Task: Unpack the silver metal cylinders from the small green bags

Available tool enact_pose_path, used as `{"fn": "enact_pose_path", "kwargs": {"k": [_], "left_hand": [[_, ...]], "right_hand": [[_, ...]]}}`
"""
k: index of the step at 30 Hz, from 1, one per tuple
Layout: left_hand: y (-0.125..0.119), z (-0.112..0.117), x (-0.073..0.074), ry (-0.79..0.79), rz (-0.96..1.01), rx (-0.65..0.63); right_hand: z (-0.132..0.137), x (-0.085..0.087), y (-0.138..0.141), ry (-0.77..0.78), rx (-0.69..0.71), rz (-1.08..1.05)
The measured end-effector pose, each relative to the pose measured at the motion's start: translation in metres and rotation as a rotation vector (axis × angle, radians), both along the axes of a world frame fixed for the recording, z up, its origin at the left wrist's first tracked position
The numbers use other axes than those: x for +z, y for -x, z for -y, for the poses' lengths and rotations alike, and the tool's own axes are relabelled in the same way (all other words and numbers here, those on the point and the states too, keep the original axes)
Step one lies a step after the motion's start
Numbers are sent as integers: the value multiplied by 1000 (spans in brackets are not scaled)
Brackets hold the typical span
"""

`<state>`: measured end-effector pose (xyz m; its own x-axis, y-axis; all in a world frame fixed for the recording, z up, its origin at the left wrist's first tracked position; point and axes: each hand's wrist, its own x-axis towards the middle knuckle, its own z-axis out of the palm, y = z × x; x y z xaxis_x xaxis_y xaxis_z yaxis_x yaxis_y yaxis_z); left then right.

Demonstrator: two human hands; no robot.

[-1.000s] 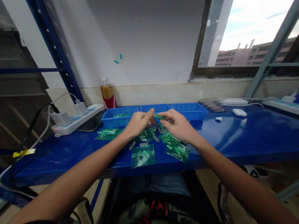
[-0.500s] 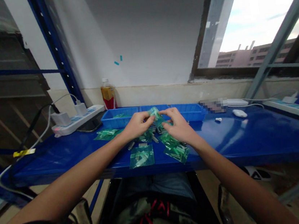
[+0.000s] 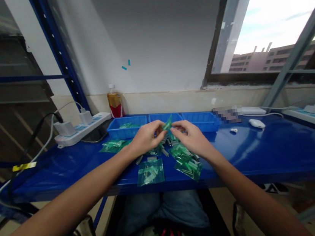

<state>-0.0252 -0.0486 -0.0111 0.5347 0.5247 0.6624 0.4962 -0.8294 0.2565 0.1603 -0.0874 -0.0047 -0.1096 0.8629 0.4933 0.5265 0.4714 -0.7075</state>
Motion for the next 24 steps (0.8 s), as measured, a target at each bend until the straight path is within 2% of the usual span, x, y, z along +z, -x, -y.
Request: {"fn": "enact_pose_path", "kwargs": {"k": [5, 9, 11, 14, 21, 24], "left_hand": [[1, 7, 3, -140, -215, -25], [-1, 10, 2, -286, -353, -30], [-3, 12, 3, -293, -347, -40], [-5, 14, 6, -156, -210, -54], [-2, 2, 8, 442, 188, -18], [-1, -3, 5, 626, 252, -12]], "right_hand": [[-1, -1, 2, 145, -18, -89], [-4, -5, 2, 154, -3, -113], [-5, -7, 1, 129, -4, -136], [-4, -8, 0, 53, -9, -144], [3, -8, 4, -153, -12, -6], [6, -8, 4, -279, 27, 100]]}}
